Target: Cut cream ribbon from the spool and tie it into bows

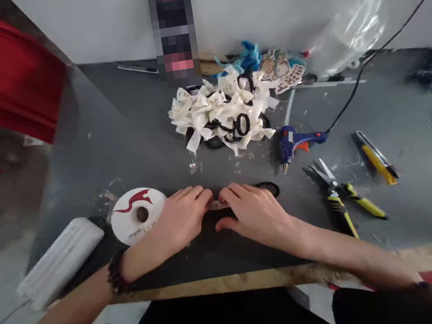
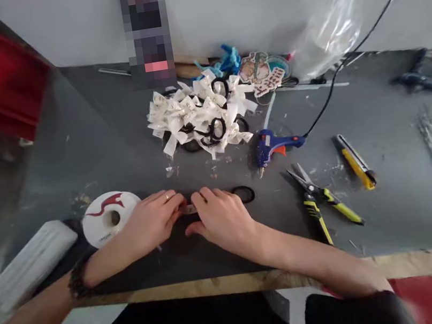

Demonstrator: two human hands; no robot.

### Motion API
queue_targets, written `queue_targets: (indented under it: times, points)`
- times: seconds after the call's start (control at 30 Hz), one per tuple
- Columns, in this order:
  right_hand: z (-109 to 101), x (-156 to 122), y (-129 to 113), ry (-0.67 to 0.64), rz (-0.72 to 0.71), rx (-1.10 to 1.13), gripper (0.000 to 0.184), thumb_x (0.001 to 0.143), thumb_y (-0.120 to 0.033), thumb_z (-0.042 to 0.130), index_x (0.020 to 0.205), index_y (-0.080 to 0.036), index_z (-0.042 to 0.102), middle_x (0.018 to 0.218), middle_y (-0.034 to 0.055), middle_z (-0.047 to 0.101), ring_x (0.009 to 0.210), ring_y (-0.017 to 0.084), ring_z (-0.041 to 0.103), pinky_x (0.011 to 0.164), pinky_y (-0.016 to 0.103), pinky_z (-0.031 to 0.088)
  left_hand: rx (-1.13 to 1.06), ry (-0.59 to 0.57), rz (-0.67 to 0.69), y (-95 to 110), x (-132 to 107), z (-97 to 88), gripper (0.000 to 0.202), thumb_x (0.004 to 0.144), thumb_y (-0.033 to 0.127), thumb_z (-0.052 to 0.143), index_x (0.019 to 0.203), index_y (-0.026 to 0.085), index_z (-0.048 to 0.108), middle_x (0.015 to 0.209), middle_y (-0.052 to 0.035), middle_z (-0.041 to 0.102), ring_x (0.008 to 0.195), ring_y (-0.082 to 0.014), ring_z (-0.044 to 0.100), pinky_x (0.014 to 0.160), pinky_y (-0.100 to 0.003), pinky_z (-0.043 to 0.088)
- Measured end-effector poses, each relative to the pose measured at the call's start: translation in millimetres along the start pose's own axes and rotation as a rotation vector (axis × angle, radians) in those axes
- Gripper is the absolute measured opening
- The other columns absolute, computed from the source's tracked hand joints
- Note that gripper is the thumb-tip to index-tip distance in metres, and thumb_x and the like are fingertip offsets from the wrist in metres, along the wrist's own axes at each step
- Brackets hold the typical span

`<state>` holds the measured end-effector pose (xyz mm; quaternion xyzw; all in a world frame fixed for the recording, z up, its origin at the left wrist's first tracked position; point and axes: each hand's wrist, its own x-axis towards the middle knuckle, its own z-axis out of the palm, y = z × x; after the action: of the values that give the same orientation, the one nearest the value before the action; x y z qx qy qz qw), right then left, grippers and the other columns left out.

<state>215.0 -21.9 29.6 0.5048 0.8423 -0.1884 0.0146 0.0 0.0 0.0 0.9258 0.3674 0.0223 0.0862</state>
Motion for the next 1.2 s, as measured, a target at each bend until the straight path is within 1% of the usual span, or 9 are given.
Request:
queue_targets:
  times: [0.13,0.23,0.33,0.43,0.53,0.63,0.8,0.9,1.2]
  points:
    - [0,2,9,0.071,0.024,-0.056,0.005,0.102,-0.018,0.064,0.103,-0.019,0.059,0.094,0.0049,0.074,0.089,0.025,0.072,0.070,0.035,0.042,0.191,0.264,0.178,-2,14,-2.1,0.014,0.097,0.004,0.058,0.101,0.013,0.068,0.101,-0.0101,0.071,0.095,-0.0262,0.071,0.088,-0.041,0.059]
    - [-3,4,18,0.187,0.072,-0.007,0.009,0.106,-0.016,0.050,0.102,-0.019,0.056,0.092,0.0069,0.073,0.085,0.023,0.070,0.067,0.033,0.040,0.207,0.521,0.136,-2,27,-5.4,0.017,0.097,0.002,0.057,0.101,0.013,0.068,0.103,-0.0117,0.071,0.105,-0.0273,0.071,0.098,-0.042,0.057]
    - [-7,7,29,0.217,0.128,0.073,0.015,0.101,-0.009,0.045,0.109,-0.019,0.052,0.095,0.0065,0.073,0.067,0.018,0.065,0.058,0.030,0.033,0.190,0.590,0.094,-1,41,-1.9,0.018,0.099,0.002,0.053,0.100,0.015,0.065,0.105,-0.0124,0.074,0.105,-0.0263,0.072,0.094,-0.041,0.058]
    - [-9,11,42,0.169,0.158,0.086,0.029,0.090,-0.002,0.046,0.112,-0.020,0.051,0.094,0.0057,0.073,0.059,0.016,0.060,0.055,0.029,0.029,0.291,0.530,0.133,-3,49,6.8,0.013,0.103,0.007,0.053,0.101,0.014,0.064,0.078,-0.0055,0.069,0.078,-0.0228,0.069,0.077,-0.038,0.057]
    - [-10,13,50,0.169,0.132,0.141,0.036,0.086,0.002,0.044,0.112,-0.021,0.052,0.093,0.0049,0.075,0.063,0.016,0.063,0.058,0.028,0.032,0.294,0.481,0.200,-7,48,4.7,0.014,0.103,0.006,0.052,0.102,0.015,0.063,0.082,-0.0067,0.072,0.076,-0.0216,0.070,0.075,-0.037,0.056]
    - [-12,15,52,0.241,0.072,0.276,0.033,0.093,-0.001,0.042,0.116,-0.022,0.053,0.096,0.0040,0.076,0.070,0.016,0.067,0.062,0.027,0.038,0.142,0.440,0.070,-15,46,-16.5,0.023,0.099,0.000,0.046,0.104,0.016,0.060,0.094,-0.0086,0.075,0.087,-0.0228,0.073,0.081,-0.036,0.056]
    - [-22,16,48,0.292,-0.009,0.547,0.008,0.107,-0.024,0.050,0.112,-0.022,0.056,0.084,0.0008,0.073,0.070,0.015,0.066,0.067,0.026,0.044,-0.089,0.285,-0.026,-33,46,-62.1,0.024,0.096,-0.001,0.047,0.103,0.021,0.057,0.088,0.0003,0.073,0.073,-0.0166,0.069,0.065,-0.029,0.045]
    - [-25,15,49,0.299,-0.070,0.614,0.024,0.111,-0.040,0.049,0.101,-0.021,0.059,0.078,-0.0010,0.063,0.064,0.012,0.055,0.065,0.027,0.041,-0.188,0.262,-0.055,-40,44,-75.0,0.019,0.097,0.005,0.052,0.104,0.022,0.055,0.086,0.0025,0.071,0.064,-0.0136,0.063,0.062,-0.028,0.041]
    - [-8,32,65,0.157,0.073,0.823,0.053,0.112,-0.053,0.043,0.098,-0.017,0.078,0.076,0.0018,0.068,0.069,0.014,0.059,0.066,0.028,0.040,-0.348,-0.013,-0.113,-30,46,-69.2,0.024,0.097,0.002,0.044,0.102,0.022,0.057,0.095,-0.0019,0.070,0.080,-0.0181,0.066,0.071,-0.030,0.044]
